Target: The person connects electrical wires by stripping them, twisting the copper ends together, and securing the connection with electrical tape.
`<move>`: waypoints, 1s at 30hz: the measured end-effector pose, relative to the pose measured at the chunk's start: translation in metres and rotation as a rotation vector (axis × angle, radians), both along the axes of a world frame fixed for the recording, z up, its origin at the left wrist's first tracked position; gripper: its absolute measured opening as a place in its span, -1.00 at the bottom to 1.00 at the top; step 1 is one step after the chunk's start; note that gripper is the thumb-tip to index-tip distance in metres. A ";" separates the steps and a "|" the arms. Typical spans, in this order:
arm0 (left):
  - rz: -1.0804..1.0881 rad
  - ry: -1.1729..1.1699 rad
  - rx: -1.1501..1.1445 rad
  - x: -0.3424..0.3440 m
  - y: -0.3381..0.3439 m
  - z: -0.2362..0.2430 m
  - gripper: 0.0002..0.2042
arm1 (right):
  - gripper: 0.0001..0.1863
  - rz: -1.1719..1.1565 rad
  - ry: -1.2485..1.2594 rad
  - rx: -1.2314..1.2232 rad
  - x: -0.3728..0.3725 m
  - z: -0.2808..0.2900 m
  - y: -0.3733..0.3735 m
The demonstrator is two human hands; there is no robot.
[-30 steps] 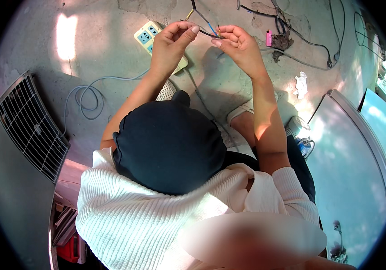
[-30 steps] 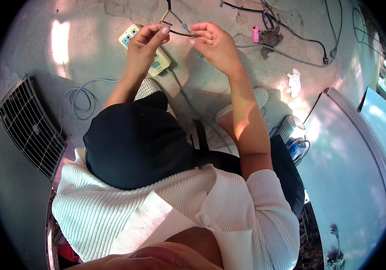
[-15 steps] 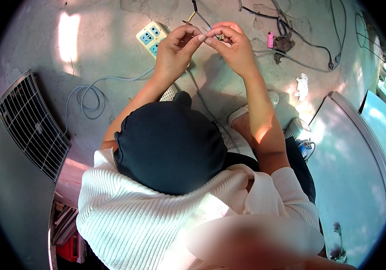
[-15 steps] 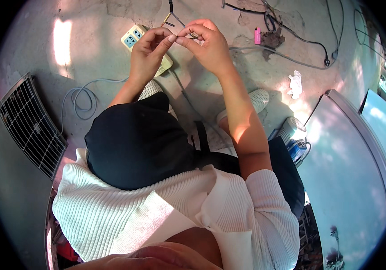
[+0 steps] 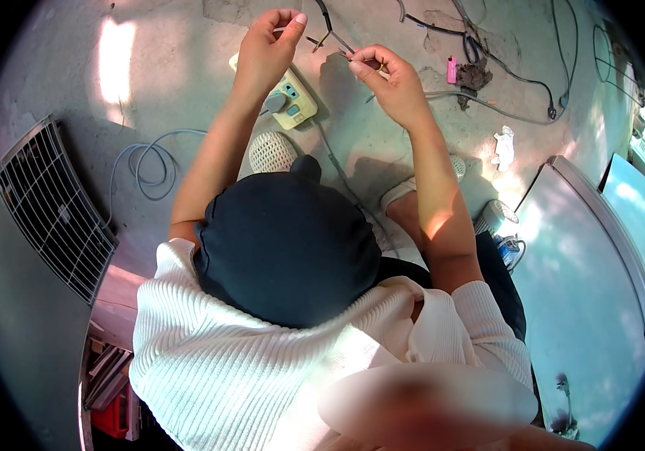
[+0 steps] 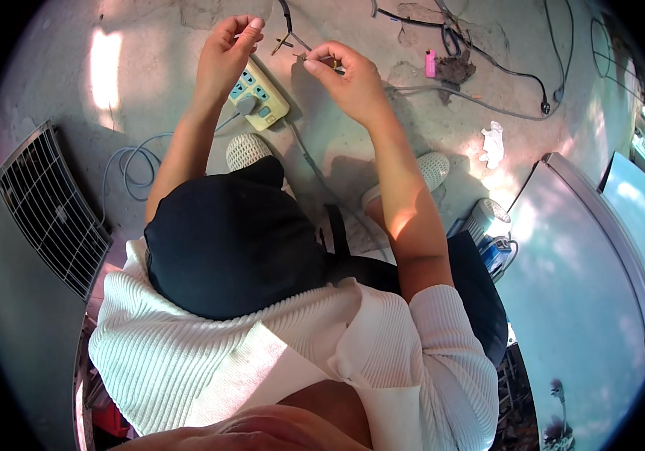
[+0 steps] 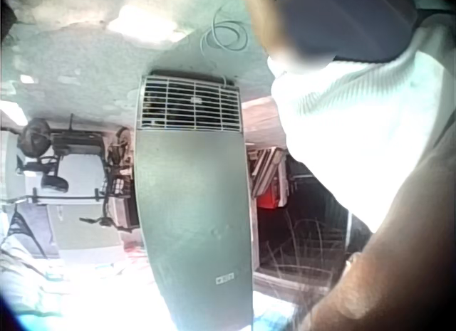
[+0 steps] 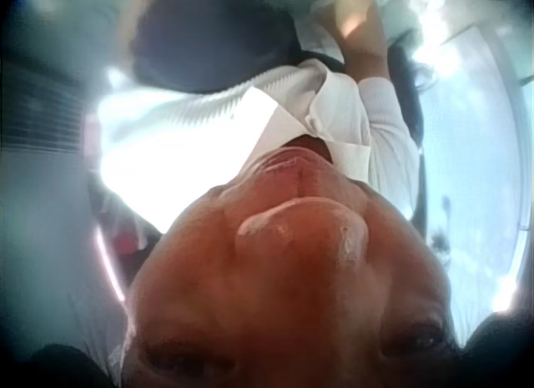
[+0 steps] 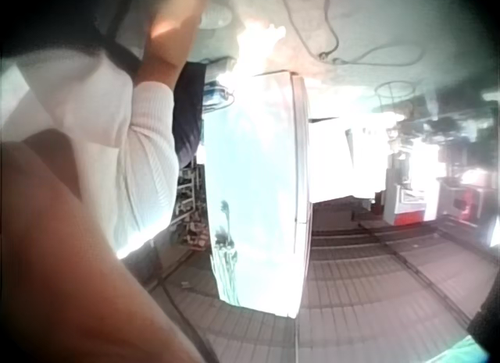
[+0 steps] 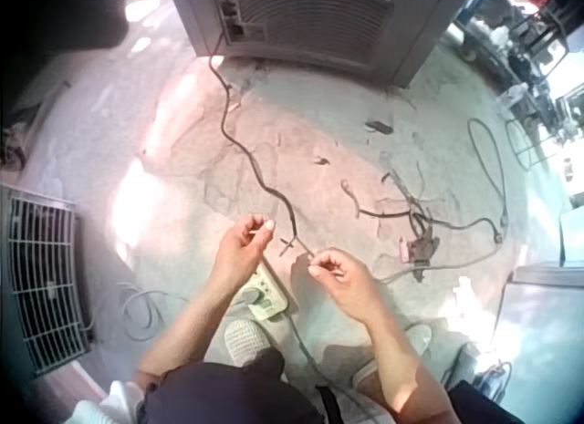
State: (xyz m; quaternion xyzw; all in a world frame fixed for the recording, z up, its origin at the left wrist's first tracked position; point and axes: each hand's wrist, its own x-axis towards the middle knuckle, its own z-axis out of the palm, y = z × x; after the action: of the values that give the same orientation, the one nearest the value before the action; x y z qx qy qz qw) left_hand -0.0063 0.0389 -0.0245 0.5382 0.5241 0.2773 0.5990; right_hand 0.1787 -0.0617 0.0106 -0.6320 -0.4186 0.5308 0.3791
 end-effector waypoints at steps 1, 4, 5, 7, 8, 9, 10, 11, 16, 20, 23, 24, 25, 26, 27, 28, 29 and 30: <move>-0.079 -0.027 -0.081 0.001 0.002 0.002 -0.63 | -0.87 0.015 -0.020 0.016 0.001 -0.001 0.000; -0.188 -0.118 -0.299 0.003 0.004 -0.004 -0.66 | -0.87 0.028 -0.041 0.045 0.004 -0.004 -0.001; -0.192 -0.150 -0.341 0.003 0.004 -0.006 -0.68 | -0.87 0.011 -0.021 0.043 0.003 -0.003 0.000; -0.190 -0.217 -0.411 0.002 0.003 -0.008 -0.71 | -0.86 0.000 -0.015 0.030 0.004 0.000 0.001; -0.185 -0.252 -0.440 0.002 0.003 -0.009 -0.73 | -0.86 0.006 -0.028 0.020 0.005 0.002 0.001; -0.179 -0.287 -0.467 0.002 0.003 -0.009 -0.75 | -0.86 0.011 -0.041 0.009 0.006 0.003 0.001; -0.187 -0.303 -0.488 0.001 0.004 -0.010 -0.76 | -0.86 -0.001 -0.035 -0.001 0.007 0.005 0.002; -0.194 -0.319 -0.509 0.001 0.004 -0.010 -0.76 | -0.86 -0.013 -0.027 -0.011 0.007 0.007 0.002; -0.262 -0.367 -0.528 0.001 0.007 -0.001 -0.77 | -0.86 -0.061 0.002 -0.005 0.007 0.006 0.002; -0.304 -0.444 -0.454 0.000 0.007 0.001 -0.81 | -0.87 -0.048 -0.001 0.012 0.009 0.010 0.003; -0.346 -0.471 -0.351 0.001 0.006 0.003 -0.82 | -0.87 -0.057 -0.050 0.005 0.011 0.015 0.003; -0.361 -0.473 -0.317 0.002 0.006 0.005 -0.83 | -0.87 -0.063 -0.070 -0.001 0.012 0.017 0.004; -0.362 -0.483 -0.305 0.002 0.006 0.006 -0.83 | -0.87 -0.074 -0.060 -0.017 0.012 0.020 0.005; -0.362 -0.492 -0.293 0.003 0.005 0.008 -0.84 | -0.87 -0.084 -0.050 -0.033 0.012 0.025 0.006; -0.363 -0.501 -0.280 0.003 0.005 0.009 -0.84 | -0.87 -0.094 -0.040 -0.049 0.012 0.028 0.007; -0.374 -0.482 -0.245 0.003 0.005 0.010 -0.83 | -0.87 -0.100 -0.034 -0.041 0.013 0.028 0.006; -0.385 -0.464 -0.210 0.004 0.005 0.012 -0.82 | -0.87 -0.106 -0.028 -0.032 0.013 0.027 0.006; -0.396 -0.445 -0.175 0.005 0.004 0.013 -0.81 | -0.87 -0.112 -0.022 -0.024 0.014 0.026 0.005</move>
State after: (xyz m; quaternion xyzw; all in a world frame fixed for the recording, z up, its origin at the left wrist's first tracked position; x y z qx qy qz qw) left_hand -0.0013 0.0427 -0.0114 0.5022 0.2868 0.2204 0.7854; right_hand 0.1931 -0.0564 0.0365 -0.6647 -0.3803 0.5067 0.3960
